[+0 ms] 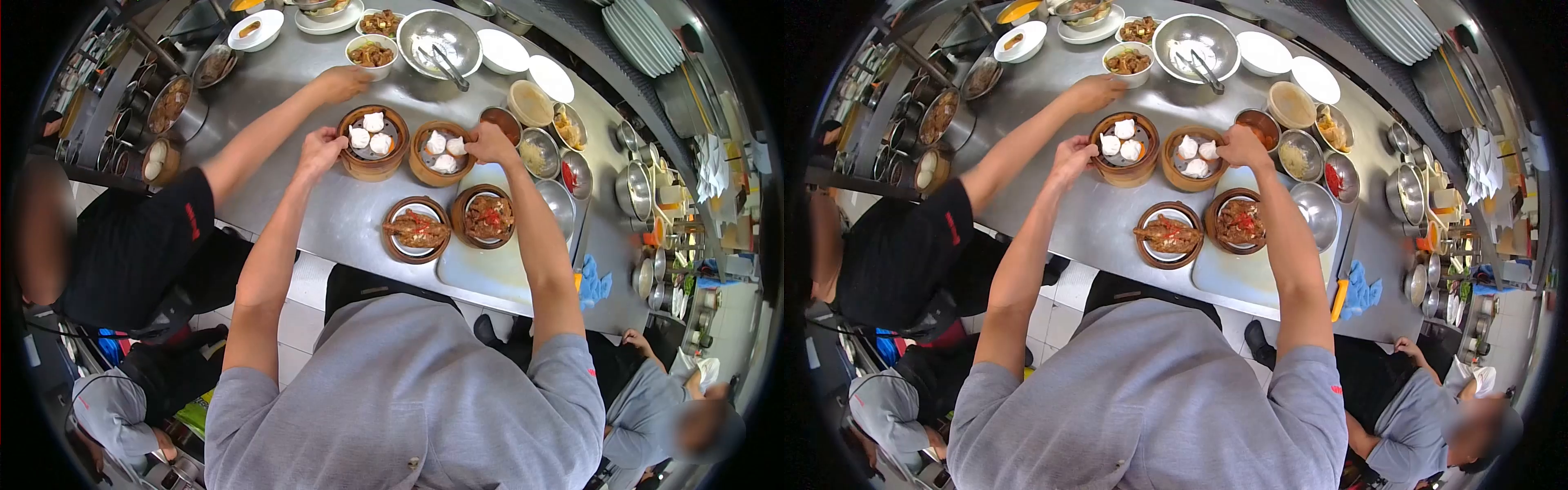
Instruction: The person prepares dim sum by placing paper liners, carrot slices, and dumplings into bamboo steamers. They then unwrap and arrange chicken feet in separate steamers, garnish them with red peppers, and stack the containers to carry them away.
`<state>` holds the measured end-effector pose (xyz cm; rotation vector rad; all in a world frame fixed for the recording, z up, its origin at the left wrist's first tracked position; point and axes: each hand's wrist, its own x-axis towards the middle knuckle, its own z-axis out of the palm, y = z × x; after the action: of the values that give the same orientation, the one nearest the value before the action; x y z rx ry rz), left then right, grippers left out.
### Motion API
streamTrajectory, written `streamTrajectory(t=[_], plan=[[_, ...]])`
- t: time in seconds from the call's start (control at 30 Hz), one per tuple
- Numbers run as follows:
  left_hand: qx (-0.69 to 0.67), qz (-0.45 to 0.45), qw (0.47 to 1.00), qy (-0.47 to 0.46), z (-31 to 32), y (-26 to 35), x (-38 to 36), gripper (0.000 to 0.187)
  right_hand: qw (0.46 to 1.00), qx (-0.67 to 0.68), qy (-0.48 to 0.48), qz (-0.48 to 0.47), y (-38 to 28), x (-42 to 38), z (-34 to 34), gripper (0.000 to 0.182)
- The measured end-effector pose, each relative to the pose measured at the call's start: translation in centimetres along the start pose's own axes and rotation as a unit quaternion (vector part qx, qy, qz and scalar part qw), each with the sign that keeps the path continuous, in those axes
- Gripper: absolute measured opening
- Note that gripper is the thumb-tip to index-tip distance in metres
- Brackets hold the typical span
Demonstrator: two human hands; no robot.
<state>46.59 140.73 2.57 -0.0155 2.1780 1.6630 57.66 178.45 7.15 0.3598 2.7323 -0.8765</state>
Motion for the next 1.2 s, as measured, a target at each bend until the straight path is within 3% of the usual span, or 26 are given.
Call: streamTrajectory(t=[0.17, 0.4, 0.47, 0.57, 0.67, 0.87, 0.97, 1.2], plan=[[0.020, -0.004, 1.000, 0.004, 0.2, -0.1, 0.1, 0.043, 1.000, -0.007, 0.016, 0.000, -1.0, -0.9, -4.1, 0.028], [0.021, -0.016, 1.000, -0.016, 1.9, 0.7, -3.4, 0.042, 0.992, -0.073, 0.066, -0.078, -4.1, -2.2, -8.1, 0.025], [0.027, -0.027, 0.999, -0.017, 2.2, 0.7, -4.0, 0.040, 0.995, -0.076, 0.040, -0.053, -5.0, -2.4, -8.8, 0.024], [0.008, -0.027, 0.999, -0.031, 2.4, -0.1, -4.1, 0.048, 0.999, -0.044, 0.010, -0.025, -5.0, -2.3, -8.5, 0.025], [-0.067, 0.019, 0.997, -0.042, 2.4, -0.7, -4.9, 0.069, 0.999, -0.006, 0.002, -0.031, -5.3, -2.4, -8.4, 0.026], [-0.012, 0.153, 0.985, -0.080, 2.8, -1.1, -6.0, 0.109, 0.997, 0.049, -0.001, -0.056, -8.9, -2.4, -6.0, 0.027], [0.103, 0.220, 0.967, -0.071, 2.8, -1.5, -5.6, 0.118, 0.994, 0.074, -0.019, -0.077, -9.8, -0.5, -3.7, 0.028], [0.115, 0.194, 0.972, -0.062, 2.2, -0.1, -6.2, 0.122, 0.995, 0.075, -0.041, -0.053, -12.8, 0.4, -0.9, 0.033]])
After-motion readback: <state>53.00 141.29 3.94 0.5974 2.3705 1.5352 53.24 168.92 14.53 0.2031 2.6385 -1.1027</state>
